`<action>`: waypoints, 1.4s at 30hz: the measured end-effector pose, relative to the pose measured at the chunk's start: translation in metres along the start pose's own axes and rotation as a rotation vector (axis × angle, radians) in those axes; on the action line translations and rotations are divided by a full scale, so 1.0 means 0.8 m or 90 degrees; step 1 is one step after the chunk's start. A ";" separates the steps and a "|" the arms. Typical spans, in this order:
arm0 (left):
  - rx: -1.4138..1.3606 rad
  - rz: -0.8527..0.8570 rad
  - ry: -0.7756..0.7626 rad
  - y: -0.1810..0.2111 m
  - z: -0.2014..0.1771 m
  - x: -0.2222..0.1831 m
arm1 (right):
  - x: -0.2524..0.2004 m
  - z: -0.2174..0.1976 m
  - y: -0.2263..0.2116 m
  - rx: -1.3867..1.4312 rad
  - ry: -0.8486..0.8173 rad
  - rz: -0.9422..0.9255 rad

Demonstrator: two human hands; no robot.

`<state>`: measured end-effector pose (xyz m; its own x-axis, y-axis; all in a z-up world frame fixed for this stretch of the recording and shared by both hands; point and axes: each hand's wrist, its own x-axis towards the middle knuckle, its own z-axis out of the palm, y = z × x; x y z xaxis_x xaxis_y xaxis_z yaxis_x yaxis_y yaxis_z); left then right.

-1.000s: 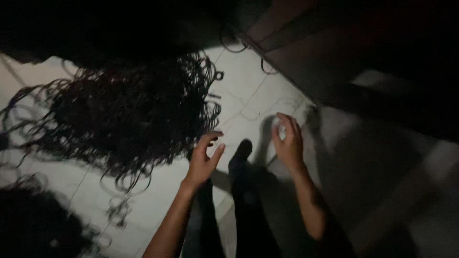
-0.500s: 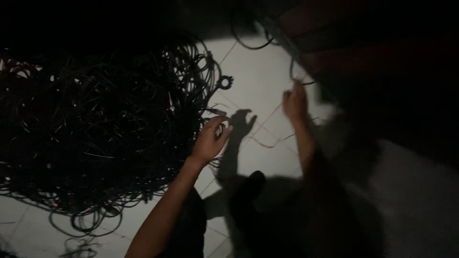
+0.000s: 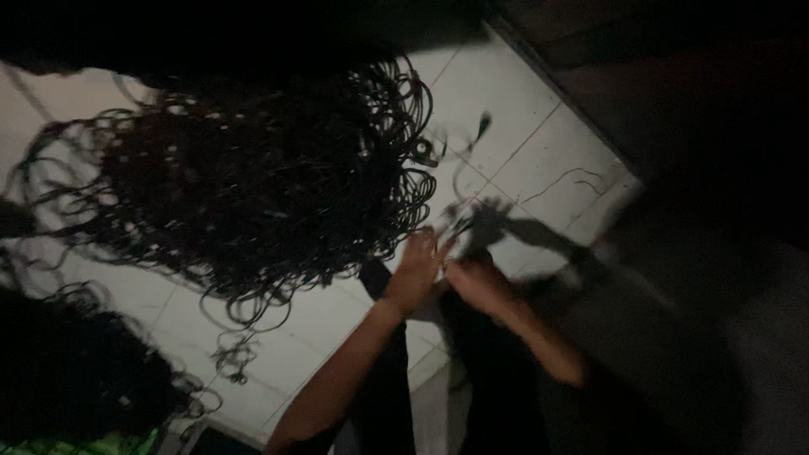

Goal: The person picks up a coiled black cable from a pile on the floor, places it into a white plastic bin containing other cables, and then returns to the pile to begin untangling and coiling another length of cable.

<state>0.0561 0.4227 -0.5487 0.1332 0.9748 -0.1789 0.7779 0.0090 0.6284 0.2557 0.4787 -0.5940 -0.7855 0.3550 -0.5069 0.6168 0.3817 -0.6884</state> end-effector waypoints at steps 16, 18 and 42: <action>-0.172 -0.257 0.109 0.201 -0.543 -0.309 | -0.214 -0.264 -0.388 0.220 -0.105 0.040; -0.127 -0.174 0.156 0.239 -0.574 -0.331 | -0.217 -0.280 -0.445 0.157 -0.092 0.019; -0.493 -0.317 0.304 0.349 -0.452 -0.376 | -0.203 -0.334 -0.601 -0.264 -0.067 -0.250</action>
<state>0.0112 0.2127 -0.0459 -0.4836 0.8070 -0.3388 0.0482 0.4111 0.9103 0.1000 0.4652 -0.0421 -0.9473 0.0411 -0.3178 0.2300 0.7778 -0.5849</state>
